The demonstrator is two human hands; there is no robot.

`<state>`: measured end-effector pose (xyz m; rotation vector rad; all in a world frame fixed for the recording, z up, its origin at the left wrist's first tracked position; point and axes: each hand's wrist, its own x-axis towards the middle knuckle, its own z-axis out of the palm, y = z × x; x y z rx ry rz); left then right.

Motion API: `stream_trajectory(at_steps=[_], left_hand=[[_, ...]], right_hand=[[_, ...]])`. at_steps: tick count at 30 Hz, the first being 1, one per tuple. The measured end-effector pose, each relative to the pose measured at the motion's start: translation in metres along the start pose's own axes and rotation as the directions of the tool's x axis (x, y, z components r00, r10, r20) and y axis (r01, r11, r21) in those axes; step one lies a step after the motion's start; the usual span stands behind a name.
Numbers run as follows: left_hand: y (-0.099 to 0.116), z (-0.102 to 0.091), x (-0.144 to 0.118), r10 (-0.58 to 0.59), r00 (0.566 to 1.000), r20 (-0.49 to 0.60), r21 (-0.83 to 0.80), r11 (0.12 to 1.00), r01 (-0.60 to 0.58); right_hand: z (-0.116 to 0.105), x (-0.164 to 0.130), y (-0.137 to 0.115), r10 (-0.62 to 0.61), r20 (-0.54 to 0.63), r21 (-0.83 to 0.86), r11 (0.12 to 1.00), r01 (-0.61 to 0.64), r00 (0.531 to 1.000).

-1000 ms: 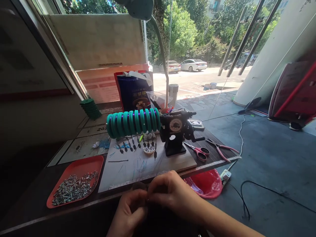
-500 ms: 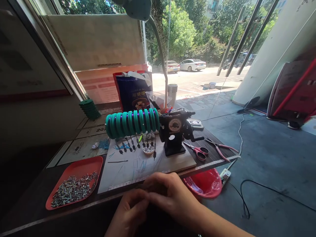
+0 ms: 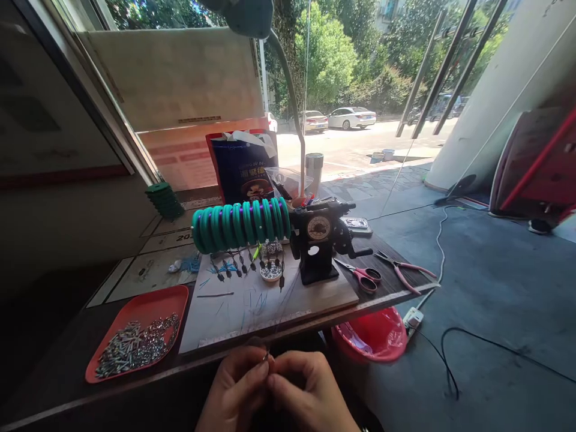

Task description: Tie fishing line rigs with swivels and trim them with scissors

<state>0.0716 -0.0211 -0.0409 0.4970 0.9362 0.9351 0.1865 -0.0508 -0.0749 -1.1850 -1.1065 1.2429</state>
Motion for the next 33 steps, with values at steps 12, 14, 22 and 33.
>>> stream_trajectory(at_steps=[12,14,22,33], left_hand=[[0.005,-0.001,-0.002,0.11,0.994,-0.011,0.26,0.96,-0.103],[0.006,-0.001,-0.002,0.123,0.992,-0.01,0.303,0.946,-0.114],[0.012,-0.003,0.008,0.005,0.998,0.063,0.408,0.912,-0.031],[0.006,0.001,0.008,0.009,0.998,0.069,0.146,0.989,-0.019]], right_hand=[[-0.02,0.005,-0.034,-0.329,-0.01,-0.534,0.8,0.274,0.944],[-0.026,0.013,-0.044,-0.616,0.037,-0.765,0.489,0.419,0.787],[-0.026,0.039,-0.052,-0.768,0.237,-0.894,0.066,0.442,0.595],[-0.021,0.011,-0.038,-0.216,0.114,-0.519,0.82,0.243,0.97]])
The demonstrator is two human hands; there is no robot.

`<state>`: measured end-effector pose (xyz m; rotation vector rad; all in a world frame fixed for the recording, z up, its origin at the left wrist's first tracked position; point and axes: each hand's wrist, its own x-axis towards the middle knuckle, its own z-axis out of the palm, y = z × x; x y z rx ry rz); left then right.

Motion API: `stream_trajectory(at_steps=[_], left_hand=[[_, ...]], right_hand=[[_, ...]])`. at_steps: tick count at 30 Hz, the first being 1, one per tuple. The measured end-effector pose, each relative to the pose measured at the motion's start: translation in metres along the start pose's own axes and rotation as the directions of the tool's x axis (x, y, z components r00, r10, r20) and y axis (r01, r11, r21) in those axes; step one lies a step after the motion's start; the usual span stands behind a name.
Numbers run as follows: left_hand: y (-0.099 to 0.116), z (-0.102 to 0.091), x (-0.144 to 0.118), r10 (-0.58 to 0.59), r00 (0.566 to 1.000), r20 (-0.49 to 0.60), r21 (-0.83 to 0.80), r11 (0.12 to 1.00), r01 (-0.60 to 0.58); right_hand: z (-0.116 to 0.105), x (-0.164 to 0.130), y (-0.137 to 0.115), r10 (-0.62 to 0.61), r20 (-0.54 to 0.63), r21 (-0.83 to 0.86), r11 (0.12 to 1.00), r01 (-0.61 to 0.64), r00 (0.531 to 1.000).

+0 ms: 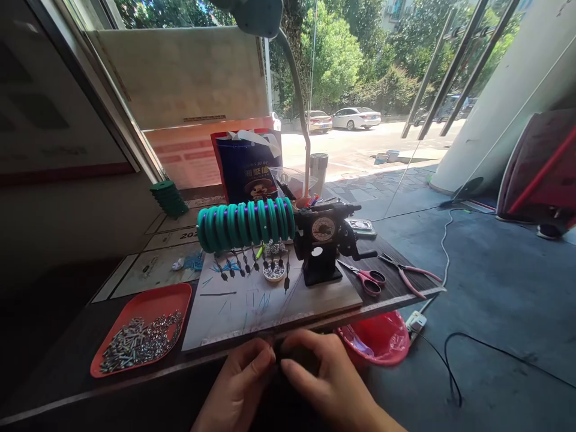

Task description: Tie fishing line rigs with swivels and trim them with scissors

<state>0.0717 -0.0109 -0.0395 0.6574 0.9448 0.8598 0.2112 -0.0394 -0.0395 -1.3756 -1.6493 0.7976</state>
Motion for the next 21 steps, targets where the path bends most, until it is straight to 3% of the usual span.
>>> stream_trajectory(at_steps=[2,5,8,10,13,15,17,19,21], left_hand=[[-0.001,-0.002,0.001,0.023,1.0,0.021,0.022,0.999,-0.023],[-0.002,-0.006,0.005,0.077,0.996,0.055,0.139,0.987,-0.084],[-0.003,-0.01,0.009,0.064,0.991,0.119,0.229,0.969,-0.091],[0.002,-0.013,0.009,0.008,0.983,0.183,0.25,0.967,-0.054],[0.024,-0.023,0.001,0.012,0.982,0.187,0.382,0.92,-0.084],[0.05,-0.032,-0.01,0.052,0.994,0.101,0.576,0.811,-0.101],[0.079,-0.039,-0.023,0.103,0.994,0.046,0.778,0.62,-0.1],[0.104,-0.041,-0.035,0.124,0.989,0.078,0.911,0.395,-0.122],[0.121,-0.038,-0.041,0.107,0.988,0.112,0.958,0.251,-0.136]], right_hand=[[0.011,-0.006,0.002,-0.021,0.104,0.021,1.0,0.018,0.994],[0.017,-0.007,0.009,-0.168,0.034,-0.176,0.969,0.171,0.985],[0.008,-0.001,0.014,-0.441,-0.082,-0.493,0.797,0.348,0.894],[0.002,0.003,0.014,-0.56,-0.091,-0.596,0.694,0.405,0.824],[0.007,0.01,0.012,-0.576,-0.122,-0.573,0.705,0.416,0.808],[0.021,0.016,0.009,-0.567,-0.109,-0.542,0.723,0.429,0.817],[0.042,0.028,0.003,-0.599,-0.04,-0.569,0.672,0.474,0.8],[0.066,0.046,-0.005,-0.636,0.062,-0.63,0.573,0.525,0.769],[0.087,0.068,-0.014,-0.638,0.141,-0.66,0.51,0.552,0.757]])
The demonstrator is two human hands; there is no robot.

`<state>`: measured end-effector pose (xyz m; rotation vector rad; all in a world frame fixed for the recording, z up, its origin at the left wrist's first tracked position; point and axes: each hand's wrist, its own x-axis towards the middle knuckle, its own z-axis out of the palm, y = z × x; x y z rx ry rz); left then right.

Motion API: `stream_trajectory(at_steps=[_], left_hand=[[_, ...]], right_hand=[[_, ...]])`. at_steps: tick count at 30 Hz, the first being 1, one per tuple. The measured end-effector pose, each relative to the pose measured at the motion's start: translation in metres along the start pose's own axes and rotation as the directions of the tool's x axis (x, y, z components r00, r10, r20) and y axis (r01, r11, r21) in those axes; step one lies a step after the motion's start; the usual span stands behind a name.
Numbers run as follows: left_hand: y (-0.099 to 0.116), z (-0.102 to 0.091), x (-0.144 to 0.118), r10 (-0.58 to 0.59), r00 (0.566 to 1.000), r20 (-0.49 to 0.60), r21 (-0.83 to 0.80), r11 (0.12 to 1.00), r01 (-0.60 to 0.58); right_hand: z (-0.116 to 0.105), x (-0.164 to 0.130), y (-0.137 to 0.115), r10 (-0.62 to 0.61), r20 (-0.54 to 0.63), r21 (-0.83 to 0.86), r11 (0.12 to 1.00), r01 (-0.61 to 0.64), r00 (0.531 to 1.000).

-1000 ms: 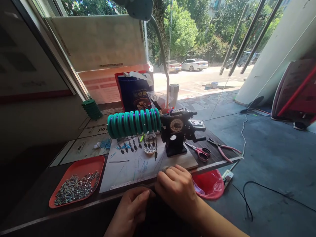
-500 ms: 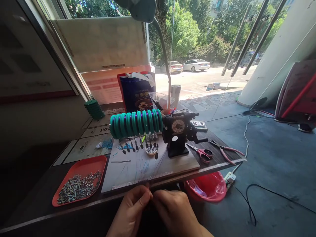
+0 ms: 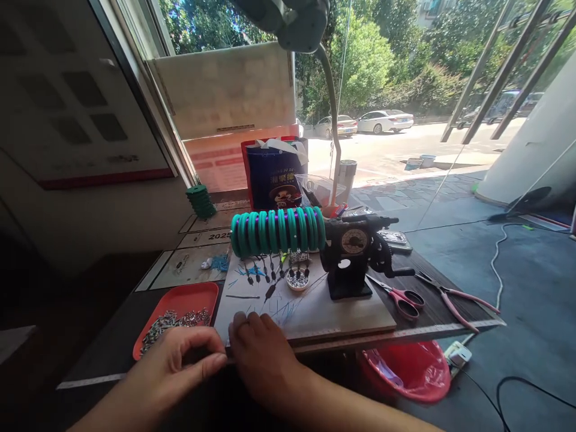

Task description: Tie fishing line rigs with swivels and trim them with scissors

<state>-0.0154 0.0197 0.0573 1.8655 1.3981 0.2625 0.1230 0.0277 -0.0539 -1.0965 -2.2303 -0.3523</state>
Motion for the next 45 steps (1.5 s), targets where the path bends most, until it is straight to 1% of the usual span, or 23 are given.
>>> stream_trajectory(at_steps=[1,3,5,7,10,12,14,15,16,18,19,20,21,22,24,25,27,29,33,37,41,43,45], left_hand=[[0.004,-0.005,0.0,0.009,1.0,0.01,0.044,0.999,-0.009],[0.011,-0.013,0.003,0.03,1.0,0.004,0.068,0.997,-0.03],[0.014,-0.018,0.008,0.047,0.999,-0.01,0.006,0.999,-0.047],[0.013,-0.022,0.014,0.062,0.998,-0.008,-0.097,0.993,-0.063],[0.002,-0.025,0.024,0.073,0.997,0.024,-0.262,0.963,-0.064],[-0.009,-0.022,0.03,0.069,0.997,0.043,-0.39,0.92,-0.047],[-0.021,-0.014,0.035,0.062,0.996,0.056,-0.539,0.842,-0.022],[-0.027,-0.007,0.036,0.06,0.997,0.05,-0.615,0.788,-0.016],[-0.032,0.001,0.036,0.041,0.998,0.055,-0.705,0.71,0.01],[-0.039,0.022,0.035,0.01,0.994,0.112,-0.857,0.507,0.091],[-0.042,0.033,0.033,0.036,0.992,0.117,-0.924,0.371,0.095],[-0.043,0.044,0.03,0.046,0.989,0.14,-0.965,0.229,0.126],[-0.044,0.055,0.028,0.049,0.988,0.143,-0.987,0.086,0.139],[-0.044,0.065,0.025,0.056,0.987,0.153,-0.987,-0.034,0.155],[-0.042,0.082,0.022,0.068,0.987,0.149,-0.964,-0.215,0.16],[-0.041,0.088,0.021,0.071,0.986,0.149,-0.947,-0.278,0.163],[-0.038,0.095,0.021,0.076,0.985,0.153,-0.916,-0.364,0.17],[-0.037,0.098,0.022,0.083,0.983,0.164,-0.897,-0.402,0.183],[-0.036,0.098,0.022,0.089,0.981,0.174,-0.887,-0.42,0.195],[-0.036,0.099,0.021,0.042,0.981,0.188,-0.884,-0.428,0.188],[-0.035,0.102,0.022,-0.02,0.984,0.178,-0.892,-0.426,0.152],[-0.035,0.103,0.023,-0.021,0.987,0.161,-0.891,-0.433,0.137],[-0.034,0.105,0.022,0.008,0.988,0.153,-0.885,-0.444,0.14]], right_hand=[[0.008,0.012,-0.002,0.012,0.005,-0.01,1.0,-0.012,1.0],[0.021,0.031,-0.003,0.068,0.007,-0.028,0.997,-0.068,0.998],[0.028,0.037,-0.003,0.097,0.008,-0.03,0.995,-0.096,0.995],[0.028,0.03,-0.002,0.055,0.01,-0.003,0.998,-0.055,0.998],[0.022,0.009,0.001,-0.072,-0.006,0.052,0.996,0.072,0.997],[0.015,-0.003,0.003,-0.137,-0.029,0.08,0.987,0.139,0.99],[0.008,-0.01,0.002,-0.176,-0.054,0.099,0.978,0.181,0.983],[0.004,-0.012,0.0,-0.2,-0.071,0.115,0.971,0.207,0.977],[0.0,-0.014,-0.003,-0.224,-0.107,0.143,0.961,0.238,0.969],[-0.01,-0.017,-0.01,-0.227,-0.222,0.236,0.931,0.278,0.948],[-0.015,-0.02,-0.014,-0.191,-0.282,0.298,0.914,0.275,0.94],[-0.02,-0.023,-0.016,-0.117,-0.32,0.371,0.897,0.238,0.94],[-0.025,-0.027,-0.016,-0.008,-0.32,0.453,0.877,0.16,0.947],[-0.03,-0.03,-0.015,0.115,-0.278,0.527,0.848,0.051,0.954],[-0.036,-0.037,-0.011,0.308,-0.136,0.623,0.765,-0.16,0.942],[-0.038,-0.04,-0.008,0.362,-0.074,0.645,0.728,-0.232,0.929],[-0.041,-0.043,-0.004,0.388,-0.008,0.658,0.696,-0.287,0.922],[-0.042,-0.043,-0.002,0.384,0.022,0.666,0.683,-0.301,0.923],[-0.043,-0.041,-0.003,0.385,0.051,0.669,0.672,-0.318,0.921],[-0.043,-0.041,-0.002,0.378,0.03,0.656,0.691,-0.304,0.925],[-0.044,-0.039,-0.002,0.369,-0.008,0.613,0.736,-0.287,0.929],[-0.044,-0.038,-0.003,0.37,-0.017,0.616,0.736,-0.282,0.929],[-0.044,-0.038,-0.004,0.378,-0.018,0.632,0.722,-0.283,0.925]])
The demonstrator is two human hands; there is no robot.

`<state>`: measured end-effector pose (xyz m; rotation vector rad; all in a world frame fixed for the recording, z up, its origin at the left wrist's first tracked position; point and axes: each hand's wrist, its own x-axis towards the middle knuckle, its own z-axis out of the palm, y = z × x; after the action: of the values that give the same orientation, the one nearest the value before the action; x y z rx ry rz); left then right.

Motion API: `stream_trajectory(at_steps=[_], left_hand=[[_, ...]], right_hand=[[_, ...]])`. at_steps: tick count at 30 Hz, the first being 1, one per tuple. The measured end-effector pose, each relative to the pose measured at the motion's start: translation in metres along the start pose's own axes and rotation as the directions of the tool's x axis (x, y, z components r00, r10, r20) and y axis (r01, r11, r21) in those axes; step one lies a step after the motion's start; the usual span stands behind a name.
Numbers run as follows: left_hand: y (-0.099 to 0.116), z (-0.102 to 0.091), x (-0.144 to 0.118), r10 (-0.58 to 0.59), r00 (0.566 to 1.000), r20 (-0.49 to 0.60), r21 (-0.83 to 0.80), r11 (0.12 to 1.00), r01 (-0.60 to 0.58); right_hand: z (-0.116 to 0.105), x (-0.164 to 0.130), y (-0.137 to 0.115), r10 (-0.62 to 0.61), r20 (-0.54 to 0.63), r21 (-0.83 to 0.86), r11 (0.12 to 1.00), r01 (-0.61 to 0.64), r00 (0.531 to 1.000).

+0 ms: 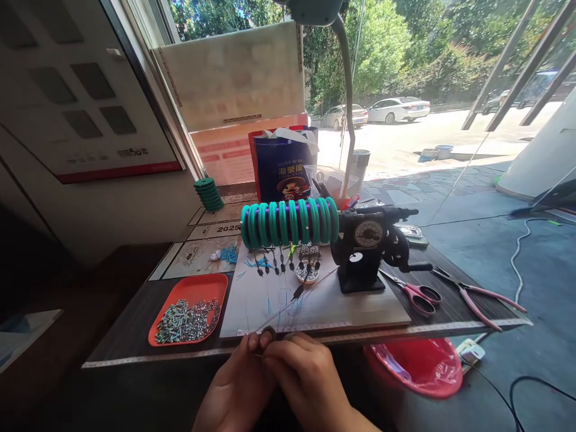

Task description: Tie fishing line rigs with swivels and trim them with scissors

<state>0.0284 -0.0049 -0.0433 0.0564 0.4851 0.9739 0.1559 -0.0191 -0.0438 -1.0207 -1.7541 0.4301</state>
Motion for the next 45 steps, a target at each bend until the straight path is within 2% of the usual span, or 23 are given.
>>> stream_trajectory(at_steps=[10,15,25,45], left_hand=[[-0.0013,0.0022,-0.0016,-0.029,0.998,0.05,-0.031,0.999,0.03],[-0.0003,0.0039,0.0001,-0.027,0.999,0.034,-0.042,0.999,0.029],[-0.0008,0.0058,-0.001,-0.029,0.997,0.066,-0.024,0.999,0.031],[-0.0017,-0.0026,0.0018,-0.033,0.994,0.104,-0.062,0.997,0.04]], right_hand=[[-0.0049,-0.0024,-0.0016,0.014,-0.001,0.049,0.999,-0.014,1.0],[-0.0049,-0.002,-0.0014,0.006,0.007,0.018,1.0,-0.006,1.0],[-0.0045,-0.0015,-0.0018,-0.018,0.017,-0.032,0.999,0.019,1.0],[-0.005,-0.0017,-0.0019,-0.044,0.002,-0.031,0.999,0.044,0.999]])
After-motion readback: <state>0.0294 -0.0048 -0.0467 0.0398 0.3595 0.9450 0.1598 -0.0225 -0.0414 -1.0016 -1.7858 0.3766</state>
